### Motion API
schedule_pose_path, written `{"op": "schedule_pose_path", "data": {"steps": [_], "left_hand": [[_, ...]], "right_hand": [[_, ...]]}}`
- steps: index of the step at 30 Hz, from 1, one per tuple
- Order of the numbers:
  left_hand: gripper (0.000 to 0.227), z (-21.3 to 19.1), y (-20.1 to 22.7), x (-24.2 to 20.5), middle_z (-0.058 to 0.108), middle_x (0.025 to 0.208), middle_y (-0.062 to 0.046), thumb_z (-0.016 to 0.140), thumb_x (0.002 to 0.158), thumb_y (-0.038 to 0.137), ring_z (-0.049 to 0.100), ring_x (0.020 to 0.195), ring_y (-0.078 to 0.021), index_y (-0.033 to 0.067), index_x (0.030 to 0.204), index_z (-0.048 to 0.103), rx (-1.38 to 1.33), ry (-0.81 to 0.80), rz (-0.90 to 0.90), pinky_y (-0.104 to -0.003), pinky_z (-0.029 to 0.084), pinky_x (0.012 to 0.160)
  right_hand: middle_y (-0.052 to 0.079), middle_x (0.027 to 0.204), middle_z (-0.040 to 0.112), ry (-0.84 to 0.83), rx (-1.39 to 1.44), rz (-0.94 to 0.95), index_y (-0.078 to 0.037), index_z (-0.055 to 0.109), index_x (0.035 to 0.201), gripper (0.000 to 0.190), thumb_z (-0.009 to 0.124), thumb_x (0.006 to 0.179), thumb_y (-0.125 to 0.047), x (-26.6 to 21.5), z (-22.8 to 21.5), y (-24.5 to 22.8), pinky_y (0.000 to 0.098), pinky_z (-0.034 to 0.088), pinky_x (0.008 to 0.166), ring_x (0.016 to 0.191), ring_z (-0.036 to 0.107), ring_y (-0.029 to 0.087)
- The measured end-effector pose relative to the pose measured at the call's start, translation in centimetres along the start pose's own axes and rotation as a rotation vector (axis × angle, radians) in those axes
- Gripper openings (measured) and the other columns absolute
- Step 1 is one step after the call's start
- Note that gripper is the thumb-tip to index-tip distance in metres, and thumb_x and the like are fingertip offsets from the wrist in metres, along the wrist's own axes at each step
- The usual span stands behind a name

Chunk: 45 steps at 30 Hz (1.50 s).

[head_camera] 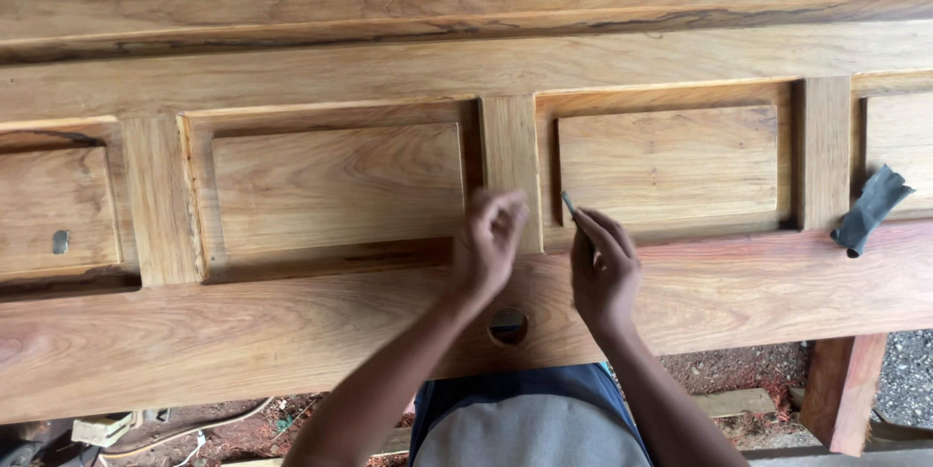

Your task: The person sands the surface and recessed panels of a wooden door using a piece of sandpaper and a sanding block, moving around the various sections of the door.

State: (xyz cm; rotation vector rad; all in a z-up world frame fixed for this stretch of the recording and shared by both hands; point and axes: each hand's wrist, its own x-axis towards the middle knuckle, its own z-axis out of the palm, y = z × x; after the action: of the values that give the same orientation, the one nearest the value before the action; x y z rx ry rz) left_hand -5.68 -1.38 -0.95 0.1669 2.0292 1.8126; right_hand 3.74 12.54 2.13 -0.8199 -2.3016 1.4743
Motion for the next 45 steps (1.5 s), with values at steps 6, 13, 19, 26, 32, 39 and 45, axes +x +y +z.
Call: {"op": "schedule_pose_path", "data": {"steps": [6,13,19,26,32,39,45], "left_hand": [[0.015,-2.9,-1.5,5.4,0.068,0.11,0.002,0.066,0.1,0.024,0.069,0.098,-0.0208,0.018,0.113,0.069,0.577,0.396,0.444,-0.036,0.059,0.08],[0.014,-2.5,-1.4,4.9,0.07,0.115,0.006,0.063,0.101,0.022,0.07,0.1,-0.0181,0.0201,0.113,0.07,0.722,0.404,0.525,-0.03,0.06,0.08],[0.012,-2.6,-0.7,5.4,0.069,0.113,0.007,0.062,0.1,0.019,0.07,0.098,-0.0179,0.0202,0.11,0.07,0.75,0.41,0.542,-0.029,0.061,0.078],[0.017,-2.8,-0.5,5.1,0.069,0.115,0.007,0.06,0.098,0.012,0.069,0.097,-0.0183,0.019,0.111,0.069,0.715,0.408,0.542,-0.028,0.06,0.079],[0.017,-2.8,-0.6,5.2,0.068,0.116,0.008,0.06,0.097,0.012,0.068,0.098,-0.0166,0.0195,0.109,0.069,0.724,0.407,0.537,-0.027,0.06,0.081],[0.022,-2.6,-0.8,5.3,0.069,0.116,0.004,0.059,0.094,0.005,0.069,0.096,-0.0188,0.0166,0.109,0.069,0.703,0.409,0.556,-0.028,0.059,0.082],[0.024,-2.5,-0.5,5.4,0.07,0.118,0.004,0.057,0.095,0.003,0.069,0.096,-0.0176,0.016,0.11,0.07,0.711,0.431,0.562,-0.027,0.058,0.084]], "right_hand": [[0.002,0.132,0.071,-0.097,-0.879,-0.567,-0.013,0.074,0.128,0.05,0.061,0.079,-0.006,-0.5,1.9,1.3,0.0344,0.058,0.064,0.079,0.063,0.025],[-0.003,0.138,0.069,-0.084,-1.051,-0.583,-0.019,0.068,0.136,0.058,0.06,0.079,-0.014,-1.1,2.1,4.1,0.0343,0.051,0.066,0.083,0.06,0.025],[0.008,0.14,0.066,-0.154,-1.029,-0.54,-0.016,0.051,0.152,0.068,0.053,0.084,-0.014,3.8,3.8,1.4,0.045,0.048,0.063,0.084,0.059,0.035],[0.01,0.137,0.069,-0.176,-1.071,-0.609,-0.011,0.043,0.157,0.076,0.05,0.081,-0.013,6.8,4.9,5.1,0.0427,0.048,0.063,0.085,0.063,0.034],[0.006,0.138,0.068,-0.288,-1.0,-0.655,-0.015,0.046,0.158,0.078,0.06,0.082,-0.029,6.5,1.8,3.1,0.0437,0.051,0.067,0.086,0.062,0.031],[0.01,0.147,0.062,-0.151,-1.081,-0.711,-0.008,0.046,0.157,0.073,0.048,0.084,-0.012,1.8,2.6,3.0,0.0364,0.049,0.061,0.074,0.06,0.028],[0.01,0.143,0.065,-0.193,-1.086,-0.67,-0.006,0.049,0.154,0.075,0.049,0.079,-0.015,0.7,2.4,3.9,0.0388,0.051,0.06,0.071,0.067,0.03]]}}
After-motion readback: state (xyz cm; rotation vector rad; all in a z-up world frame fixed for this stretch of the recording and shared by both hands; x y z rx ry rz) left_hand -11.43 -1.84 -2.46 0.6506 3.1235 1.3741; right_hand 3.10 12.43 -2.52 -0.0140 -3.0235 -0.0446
